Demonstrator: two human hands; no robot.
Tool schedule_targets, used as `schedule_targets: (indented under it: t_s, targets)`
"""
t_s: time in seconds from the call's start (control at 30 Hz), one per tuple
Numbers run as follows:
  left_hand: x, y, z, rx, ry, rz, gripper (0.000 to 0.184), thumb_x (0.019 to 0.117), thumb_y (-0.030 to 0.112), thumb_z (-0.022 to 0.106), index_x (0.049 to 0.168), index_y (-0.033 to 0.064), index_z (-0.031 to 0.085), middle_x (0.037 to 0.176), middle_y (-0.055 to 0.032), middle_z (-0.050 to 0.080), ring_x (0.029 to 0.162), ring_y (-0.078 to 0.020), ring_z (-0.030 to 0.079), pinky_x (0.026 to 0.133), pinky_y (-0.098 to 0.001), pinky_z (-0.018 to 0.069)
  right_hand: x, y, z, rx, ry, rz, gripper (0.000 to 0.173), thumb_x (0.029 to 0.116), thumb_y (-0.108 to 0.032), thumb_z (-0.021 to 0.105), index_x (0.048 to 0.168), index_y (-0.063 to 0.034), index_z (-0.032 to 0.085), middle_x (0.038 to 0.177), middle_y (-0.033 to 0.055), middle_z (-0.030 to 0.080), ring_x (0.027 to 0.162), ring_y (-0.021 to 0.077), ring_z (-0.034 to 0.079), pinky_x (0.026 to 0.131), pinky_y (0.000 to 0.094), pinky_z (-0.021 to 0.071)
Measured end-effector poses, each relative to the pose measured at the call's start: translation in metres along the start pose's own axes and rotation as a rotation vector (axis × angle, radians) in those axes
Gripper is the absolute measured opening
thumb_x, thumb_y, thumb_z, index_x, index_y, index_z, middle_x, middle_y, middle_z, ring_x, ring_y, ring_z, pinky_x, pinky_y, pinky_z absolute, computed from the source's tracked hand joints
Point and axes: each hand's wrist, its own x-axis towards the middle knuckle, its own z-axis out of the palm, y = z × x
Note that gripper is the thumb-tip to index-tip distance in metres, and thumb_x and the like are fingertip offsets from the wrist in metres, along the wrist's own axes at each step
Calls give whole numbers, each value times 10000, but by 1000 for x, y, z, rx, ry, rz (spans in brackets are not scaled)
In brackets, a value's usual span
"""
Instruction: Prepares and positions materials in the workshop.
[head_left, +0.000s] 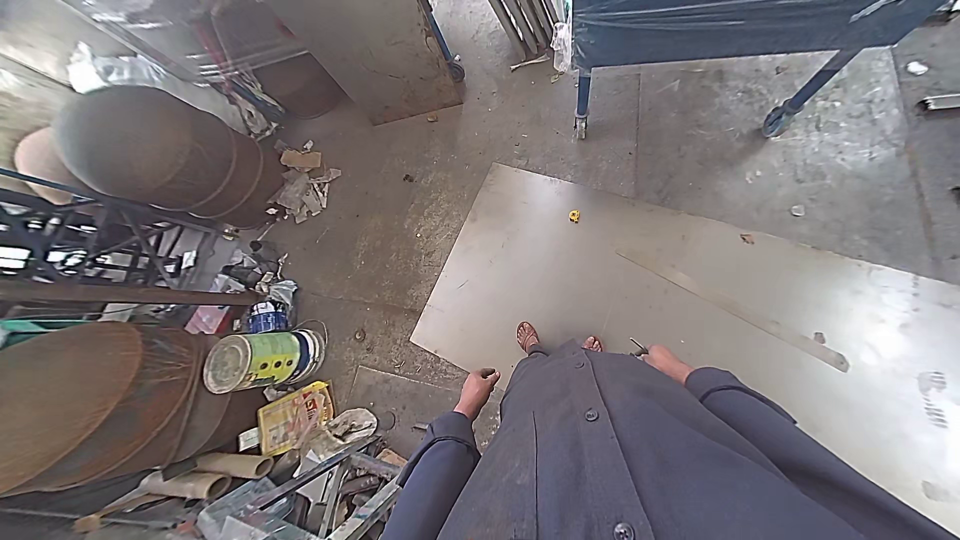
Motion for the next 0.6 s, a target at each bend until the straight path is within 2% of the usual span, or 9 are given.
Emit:
schedule_targets:
  t_s: [0.6]
  targets:
    - [-3, 8, -1, 34, 0, 8, 416, 1057, 321, 597, 1358, 39, 647, 1282, -193, 686, 1158, -305, 677, 1055, -503, 497, 5, 4, -2, 4, -7, -8, 313, 1033, -210, 517, 1233, -53, 699, 1188, 221, 700, 1143, 371, 665, 968, 578, 499]
